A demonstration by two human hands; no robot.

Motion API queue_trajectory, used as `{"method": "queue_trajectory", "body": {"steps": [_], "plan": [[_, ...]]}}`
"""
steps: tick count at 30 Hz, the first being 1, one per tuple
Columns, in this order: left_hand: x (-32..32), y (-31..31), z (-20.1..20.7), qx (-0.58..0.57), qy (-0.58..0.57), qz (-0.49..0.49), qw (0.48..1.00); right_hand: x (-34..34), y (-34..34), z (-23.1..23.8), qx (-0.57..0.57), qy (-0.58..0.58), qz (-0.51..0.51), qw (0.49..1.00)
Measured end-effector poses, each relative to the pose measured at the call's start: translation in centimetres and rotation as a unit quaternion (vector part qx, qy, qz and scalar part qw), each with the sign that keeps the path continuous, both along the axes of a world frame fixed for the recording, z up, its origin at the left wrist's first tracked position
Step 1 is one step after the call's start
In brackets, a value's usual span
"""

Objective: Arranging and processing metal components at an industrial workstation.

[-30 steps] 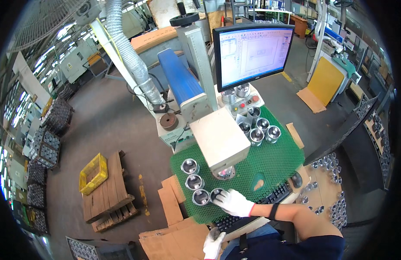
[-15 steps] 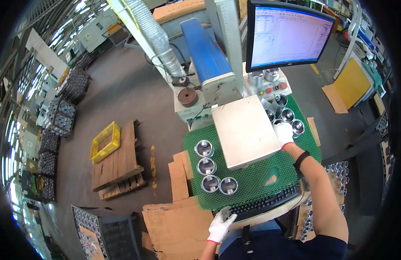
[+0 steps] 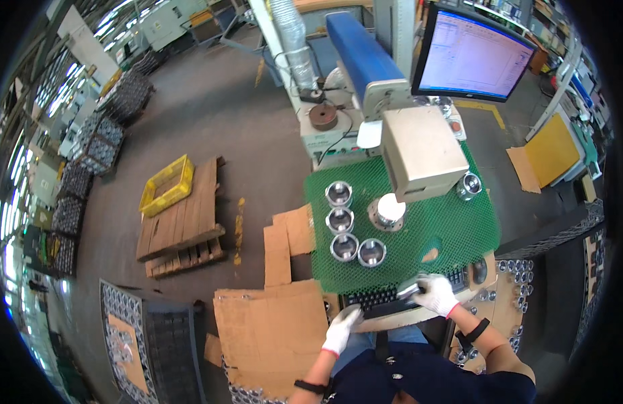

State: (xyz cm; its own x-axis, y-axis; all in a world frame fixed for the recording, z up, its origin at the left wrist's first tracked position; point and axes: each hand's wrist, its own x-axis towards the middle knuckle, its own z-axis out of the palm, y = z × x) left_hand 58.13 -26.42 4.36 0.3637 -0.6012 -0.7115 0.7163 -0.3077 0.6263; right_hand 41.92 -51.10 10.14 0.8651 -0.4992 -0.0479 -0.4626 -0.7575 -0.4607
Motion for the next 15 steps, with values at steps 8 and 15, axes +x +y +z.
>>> {"method": "queue_trajectory", "body": {"steps": [8, 15], "plan": [[3.5, 2.7, 5.3, -0.378, 0.282, 0.152, 0.868, 8.6, 7.2, 9.1, 0.792, -0.079, -0.032, 0.605], [2.4, -0.2, 16.4, 0.040, -0.386, -0.097, 0.916, 8.4, 7.3, 7.8, 0.869, -0.146, -0.088, 0.464]]}}
